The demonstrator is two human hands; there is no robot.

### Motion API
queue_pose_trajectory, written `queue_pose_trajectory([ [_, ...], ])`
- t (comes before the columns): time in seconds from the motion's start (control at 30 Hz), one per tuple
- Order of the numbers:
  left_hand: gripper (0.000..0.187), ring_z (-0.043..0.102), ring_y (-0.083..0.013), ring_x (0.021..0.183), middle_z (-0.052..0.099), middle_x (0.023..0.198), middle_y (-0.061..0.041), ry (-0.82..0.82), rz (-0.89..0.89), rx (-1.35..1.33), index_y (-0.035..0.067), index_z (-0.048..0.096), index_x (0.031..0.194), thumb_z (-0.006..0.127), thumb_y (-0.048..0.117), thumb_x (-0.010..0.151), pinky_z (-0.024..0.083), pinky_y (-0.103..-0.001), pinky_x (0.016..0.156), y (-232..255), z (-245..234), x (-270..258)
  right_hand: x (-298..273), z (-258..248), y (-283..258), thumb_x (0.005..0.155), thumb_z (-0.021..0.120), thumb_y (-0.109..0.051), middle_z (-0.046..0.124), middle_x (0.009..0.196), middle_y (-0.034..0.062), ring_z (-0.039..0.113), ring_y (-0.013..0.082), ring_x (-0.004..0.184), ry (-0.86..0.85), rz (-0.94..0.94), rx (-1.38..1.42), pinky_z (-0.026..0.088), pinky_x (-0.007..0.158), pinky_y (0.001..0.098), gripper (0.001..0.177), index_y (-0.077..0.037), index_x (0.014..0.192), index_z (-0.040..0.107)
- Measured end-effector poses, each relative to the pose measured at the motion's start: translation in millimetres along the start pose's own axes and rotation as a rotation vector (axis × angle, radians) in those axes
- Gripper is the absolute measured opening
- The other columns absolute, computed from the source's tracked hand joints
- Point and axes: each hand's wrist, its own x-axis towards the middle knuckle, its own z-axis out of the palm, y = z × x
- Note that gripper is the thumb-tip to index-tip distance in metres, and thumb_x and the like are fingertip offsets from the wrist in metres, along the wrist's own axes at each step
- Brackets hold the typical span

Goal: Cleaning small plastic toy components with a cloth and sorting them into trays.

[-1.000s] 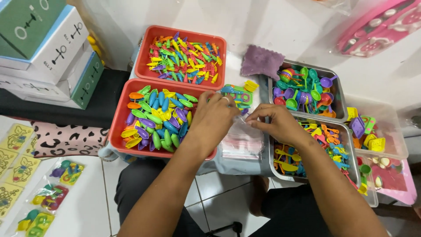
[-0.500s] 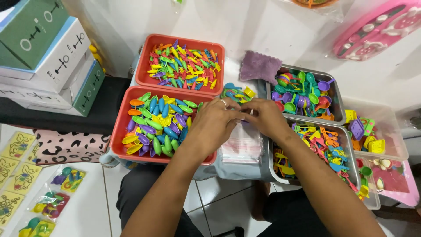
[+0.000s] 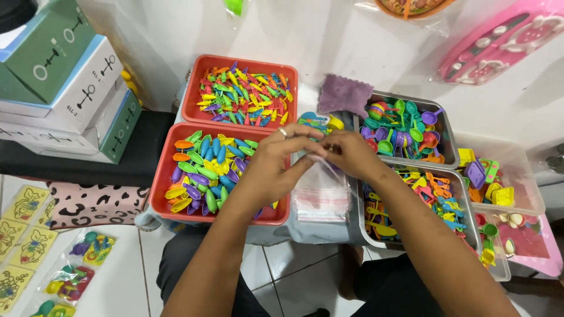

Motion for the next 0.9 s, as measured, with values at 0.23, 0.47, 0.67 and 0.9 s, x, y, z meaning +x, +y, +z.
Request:
queue_pose_trajectory([
  [0.23,0.013,0.063,-0.0253,0.119,0.065,0.13,-0.017,0.15,0.133,-0.564,0.01,0.074,0.104,0.069,0.016,0.094,0.048,-0.039,0.106,-19,-14,-1,-8,-2,-8,0.084,0.077,-0.013,0.074,0.089,0.0157,0.069,0.0355,0.076,0.013,-0.072,0.009,0.055,0.069,0.044,0.016,-0.008,0.098,0.08],
  [0.47,0.023,0.027,-0.0286,0.153,0.041,0.158,-0.01,0.001,0.103,-1.029,0.025,0.071,0.098,0.055,0.039,0.104,0.015,-0.054,0.123,-15,-2,2,-27,2,-29,0.077,0.079,-0.056,0.068,0.128,0.01,0.064,0.019,0.111,0.082,-0.062,0.65,0.047,0.093,0.0321,0.091,-0.012,0.151,0.051],
  [0.67,0.048,0.026,-0.0326,0.151,0.034,0.164,-0.02,0.009,-0.073,-0.962,0.007,0.049,0.151,0.043,0.032,0.11,0.013,-0.058,0.12,-22,20,2,-67,8,-47,0.085,0.08,-0.002,0.082,0.088,0.0106,0.076,0.0169,0.084,-0.266,-0.045,0.941,0.058,0.078,0.0334,0.016,0.001,0.101,0.078],
  [0.9,0.112,0.056,-0.0376,0.134,0.054,0.148,-0.026,-0.029,-0.251,-1.069,0.003,0.035,0.158,0.037,0.088,0.085,0.041,-0.051,0.115,-40,42,4,-71,11,-43,0.083,0.081,-0.002,0.074,0.073,0.0129,0.064,0.013,0.056,0.337,0.295,0.931,0.052,0.046,0.0257,0.02,0.002,0.101,0.076],
])
